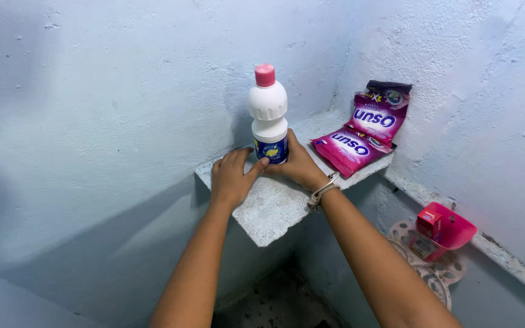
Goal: The person moves several bathroom items from a wall shelf to a pink plastic chair. They pick up a white bottle, a toothpaste box, and two purple sachets one by one, placing them on the chair among other toiletries.
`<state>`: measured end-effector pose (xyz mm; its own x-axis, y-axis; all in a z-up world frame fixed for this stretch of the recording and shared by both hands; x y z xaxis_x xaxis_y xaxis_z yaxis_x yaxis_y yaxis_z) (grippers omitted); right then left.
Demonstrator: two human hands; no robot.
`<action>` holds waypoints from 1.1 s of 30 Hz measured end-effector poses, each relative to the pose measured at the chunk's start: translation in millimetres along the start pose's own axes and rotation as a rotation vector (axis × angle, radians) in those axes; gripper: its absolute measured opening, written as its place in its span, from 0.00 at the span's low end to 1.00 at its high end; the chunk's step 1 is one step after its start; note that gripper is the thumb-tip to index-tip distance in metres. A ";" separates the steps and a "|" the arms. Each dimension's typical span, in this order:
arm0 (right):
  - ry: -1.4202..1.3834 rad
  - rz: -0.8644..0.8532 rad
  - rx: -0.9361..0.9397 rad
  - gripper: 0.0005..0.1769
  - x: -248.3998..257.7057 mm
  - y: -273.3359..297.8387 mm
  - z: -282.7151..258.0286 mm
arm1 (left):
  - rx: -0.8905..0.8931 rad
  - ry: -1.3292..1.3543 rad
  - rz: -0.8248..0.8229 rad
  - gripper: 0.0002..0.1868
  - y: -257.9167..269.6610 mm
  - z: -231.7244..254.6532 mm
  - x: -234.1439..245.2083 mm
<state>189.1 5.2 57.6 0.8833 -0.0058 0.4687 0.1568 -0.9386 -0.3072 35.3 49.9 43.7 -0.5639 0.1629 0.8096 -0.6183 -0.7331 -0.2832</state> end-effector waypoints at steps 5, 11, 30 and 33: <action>0.032 -0.014 -0.004 0.63 -2.1 -1.5 -3.9 | 0.011 0.090 0.037 0.39 -1.6 -9.5 -0.2; 0.088 0.029 -0.008 0.62 0.8 0.2 -3.7 | 0.004 0.180 0.079 0.35 -0.3 -14.9 2.2; 0.031 0.033 -0.074 0.59 3.1 -0.9 3.7 | 0.080 0.310 0.001 0.40 4.0 -11.6 4.1; 0.046 0.037 -0.058 0.58 4.3 0.4 5.1 | 0.012 0.214 0.028 0.47 3.4 -2.5 6.3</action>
<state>195.2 6.6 55.3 0.8666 -0.0552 0.4960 0.0978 -0.9558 -0.2772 28.2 50.1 46.5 -0.6853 0.2777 0.6732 -0.5948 -0.7469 -0.2973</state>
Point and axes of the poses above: each hand's wrist, its own y-axis away from the middle knuckle, its own x-axis out of the back of the hand, z = x × y, the point moved 8 cm from there along -y, towards the middle knuckle, and after that the axes turned 15 degrees about -z, right-handed, at the moved point
